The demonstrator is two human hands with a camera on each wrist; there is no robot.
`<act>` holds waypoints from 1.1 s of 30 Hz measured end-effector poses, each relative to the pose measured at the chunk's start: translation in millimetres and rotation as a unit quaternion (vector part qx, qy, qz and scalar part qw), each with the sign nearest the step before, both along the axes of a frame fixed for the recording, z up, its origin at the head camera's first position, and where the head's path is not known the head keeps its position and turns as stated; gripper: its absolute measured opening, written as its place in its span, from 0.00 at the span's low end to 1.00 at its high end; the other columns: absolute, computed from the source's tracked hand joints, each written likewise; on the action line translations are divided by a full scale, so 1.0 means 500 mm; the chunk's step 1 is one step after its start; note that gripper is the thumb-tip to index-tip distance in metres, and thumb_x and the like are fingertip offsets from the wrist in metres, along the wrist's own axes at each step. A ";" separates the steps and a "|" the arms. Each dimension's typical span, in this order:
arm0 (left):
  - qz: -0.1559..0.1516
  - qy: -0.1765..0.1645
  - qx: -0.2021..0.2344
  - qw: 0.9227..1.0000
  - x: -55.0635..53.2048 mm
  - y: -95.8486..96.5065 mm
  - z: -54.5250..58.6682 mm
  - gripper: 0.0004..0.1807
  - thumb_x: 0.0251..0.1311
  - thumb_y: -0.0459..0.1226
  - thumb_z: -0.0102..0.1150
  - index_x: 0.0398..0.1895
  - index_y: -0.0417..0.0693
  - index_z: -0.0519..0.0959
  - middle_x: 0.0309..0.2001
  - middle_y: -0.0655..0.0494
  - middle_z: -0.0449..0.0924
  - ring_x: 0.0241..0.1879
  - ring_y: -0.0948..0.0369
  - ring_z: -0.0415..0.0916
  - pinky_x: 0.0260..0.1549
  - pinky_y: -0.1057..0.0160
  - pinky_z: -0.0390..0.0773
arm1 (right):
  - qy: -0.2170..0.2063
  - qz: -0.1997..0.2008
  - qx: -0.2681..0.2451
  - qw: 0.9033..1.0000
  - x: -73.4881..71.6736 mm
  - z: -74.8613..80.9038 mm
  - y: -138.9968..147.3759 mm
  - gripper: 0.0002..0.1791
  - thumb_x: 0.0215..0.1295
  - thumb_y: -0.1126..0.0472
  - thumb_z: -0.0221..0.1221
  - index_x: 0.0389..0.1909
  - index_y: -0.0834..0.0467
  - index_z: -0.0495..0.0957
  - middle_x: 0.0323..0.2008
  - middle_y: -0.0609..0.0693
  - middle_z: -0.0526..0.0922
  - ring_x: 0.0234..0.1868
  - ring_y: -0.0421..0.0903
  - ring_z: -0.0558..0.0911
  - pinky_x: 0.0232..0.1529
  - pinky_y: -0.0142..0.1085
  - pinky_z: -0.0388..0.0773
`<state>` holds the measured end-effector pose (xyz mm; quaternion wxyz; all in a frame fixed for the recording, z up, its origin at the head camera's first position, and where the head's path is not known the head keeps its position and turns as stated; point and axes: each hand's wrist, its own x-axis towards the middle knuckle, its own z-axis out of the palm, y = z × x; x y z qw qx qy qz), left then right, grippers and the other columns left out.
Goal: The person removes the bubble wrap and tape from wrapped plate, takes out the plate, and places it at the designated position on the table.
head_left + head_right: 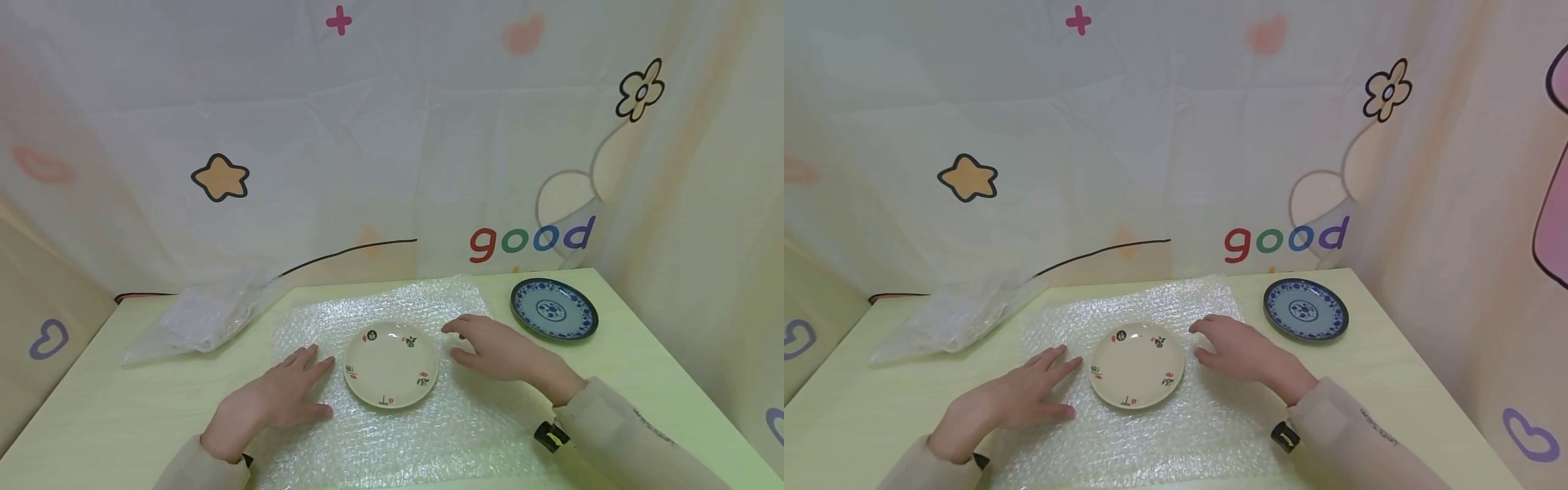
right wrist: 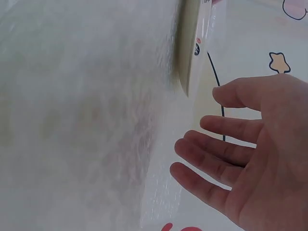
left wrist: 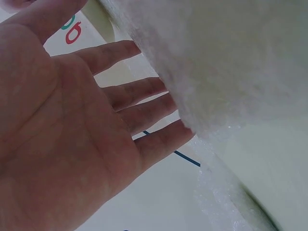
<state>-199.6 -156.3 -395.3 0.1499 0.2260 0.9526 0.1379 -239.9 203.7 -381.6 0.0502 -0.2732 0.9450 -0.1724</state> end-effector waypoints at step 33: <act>0.003 -0.004 0.002 1.000 -0.003 -0.002 -0.003 0.43 0.65 0.50 0.69 0.77 0.41 0.64 0.78 0.30 0.48 0.76 0.33 0.46 0.70 0.33 0.55 | -0.044 -0.074 -0.102 0.991 -0.032 -0.048 -0.086 0.12 0.70 0.65 0.63 0.50 0.68 0.83 0.33 0.49 0.83 0.33 0.44 0.77 0.34 0.35 0.80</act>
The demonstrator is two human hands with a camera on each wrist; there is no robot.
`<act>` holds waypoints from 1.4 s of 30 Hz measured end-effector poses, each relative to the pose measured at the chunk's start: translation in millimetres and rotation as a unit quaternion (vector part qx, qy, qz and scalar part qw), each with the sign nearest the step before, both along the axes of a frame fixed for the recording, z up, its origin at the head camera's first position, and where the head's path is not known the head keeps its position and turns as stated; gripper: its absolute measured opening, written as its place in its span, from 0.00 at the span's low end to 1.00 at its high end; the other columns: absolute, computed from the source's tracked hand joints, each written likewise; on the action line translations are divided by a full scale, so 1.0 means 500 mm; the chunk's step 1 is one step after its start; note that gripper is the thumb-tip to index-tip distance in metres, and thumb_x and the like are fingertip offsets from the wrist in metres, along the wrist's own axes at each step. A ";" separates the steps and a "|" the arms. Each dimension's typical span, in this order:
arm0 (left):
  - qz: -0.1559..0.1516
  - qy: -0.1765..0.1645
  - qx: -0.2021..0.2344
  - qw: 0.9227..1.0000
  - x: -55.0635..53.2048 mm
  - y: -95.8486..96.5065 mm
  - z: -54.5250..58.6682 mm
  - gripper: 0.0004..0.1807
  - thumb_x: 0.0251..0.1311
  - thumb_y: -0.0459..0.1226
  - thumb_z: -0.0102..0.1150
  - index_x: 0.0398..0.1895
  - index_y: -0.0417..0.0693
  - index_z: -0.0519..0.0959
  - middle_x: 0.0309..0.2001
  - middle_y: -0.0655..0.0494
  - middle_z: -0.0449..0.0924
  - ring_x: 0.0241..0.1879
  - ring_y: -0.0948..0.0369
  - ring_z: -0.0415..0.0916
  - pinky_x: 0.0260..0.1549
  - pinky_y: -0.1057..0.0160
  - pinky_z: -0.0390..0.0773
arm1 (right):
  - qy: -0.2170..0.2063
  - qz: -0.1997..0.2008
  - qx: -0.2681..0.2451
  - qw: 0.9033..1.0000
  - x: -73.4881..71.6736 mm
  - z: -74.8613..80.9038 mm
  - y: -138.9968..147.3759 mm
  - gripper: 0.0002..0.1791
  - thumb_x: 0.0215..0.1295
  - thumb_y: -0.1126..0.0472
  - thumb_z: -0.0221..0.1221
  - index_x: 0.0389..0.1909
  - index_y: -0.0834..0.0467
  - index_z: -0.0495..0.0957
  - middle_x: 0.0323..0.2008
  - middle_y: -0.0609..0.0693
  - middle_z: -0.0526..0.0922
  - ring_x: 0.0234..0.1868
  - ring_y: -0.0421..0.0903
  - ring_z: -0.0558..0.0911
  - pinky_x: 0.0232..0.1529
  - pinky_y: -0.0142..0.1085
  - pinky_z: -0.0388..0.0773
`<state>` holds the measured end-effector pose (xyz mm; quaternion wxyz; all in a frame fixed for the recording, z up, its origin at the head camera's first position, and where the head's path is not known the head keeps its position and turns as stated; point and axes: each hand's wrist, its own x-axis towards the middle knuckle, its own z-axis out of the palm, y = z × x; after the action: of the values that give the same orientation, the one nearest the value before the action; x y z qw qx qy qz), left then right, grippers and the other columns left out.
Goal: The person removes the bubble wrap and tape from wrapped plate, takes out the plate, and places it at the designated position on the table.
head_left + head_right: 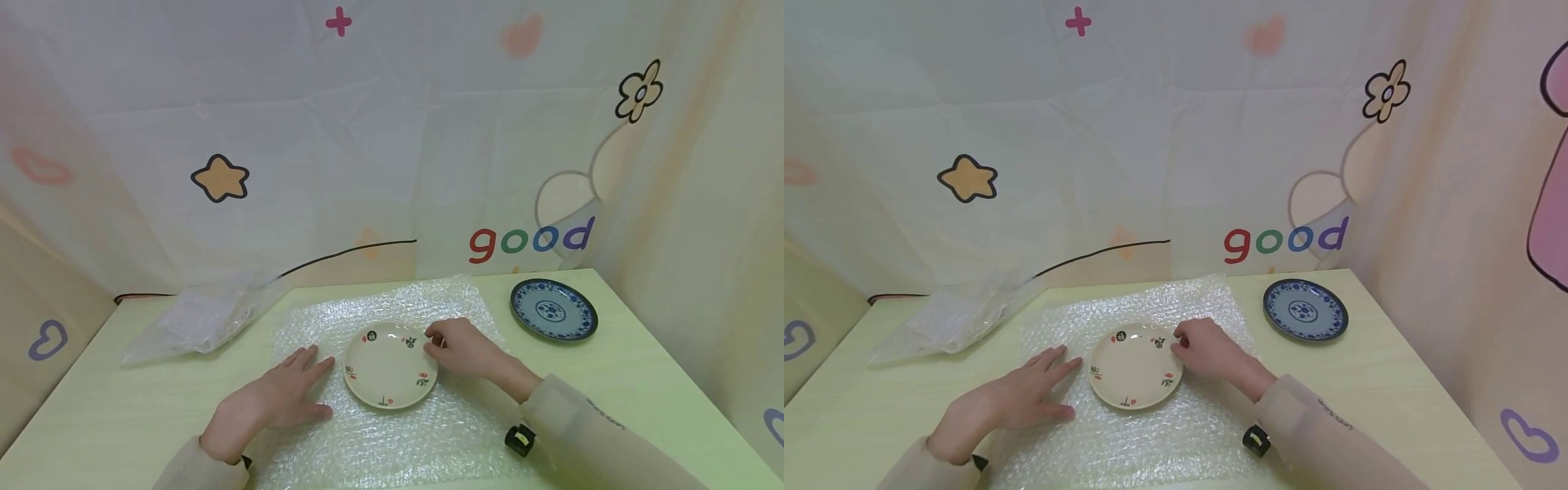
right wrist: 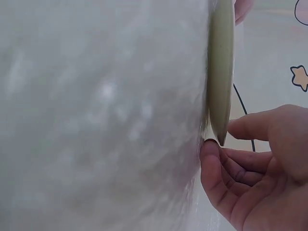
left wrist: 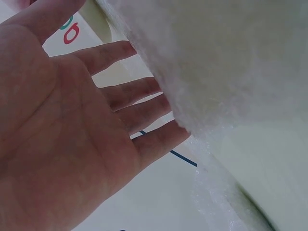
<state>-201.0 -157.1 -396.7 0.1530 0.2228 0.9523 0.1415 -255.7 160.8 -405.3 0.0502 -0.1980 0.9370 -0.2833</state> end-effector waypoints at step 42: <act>-0.017 0.008 0.018 1.000 -0.001 -0.006 -0.004 0.43 0.65 0.48 0.69 0.77 0.39 0.64 0.77 0.28 0.48 0.75 0.31 0.47 0.69 0.32 0.57 | -0.147 -0.104 -0.188 0.965 0.008 -0.003 0.038 0.13 0.68 0.72 0.61 0.52 0.71 0.78 0.40 0.57 0.81 0.34 0.48 0.83 0.33 0.39 0.87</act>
<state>-201.7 -160.3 -398.7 0.1438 0.2428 0.9468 0.1546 -251.6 179.6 -406.9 0.1198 -0.0616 0.8645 -0.4842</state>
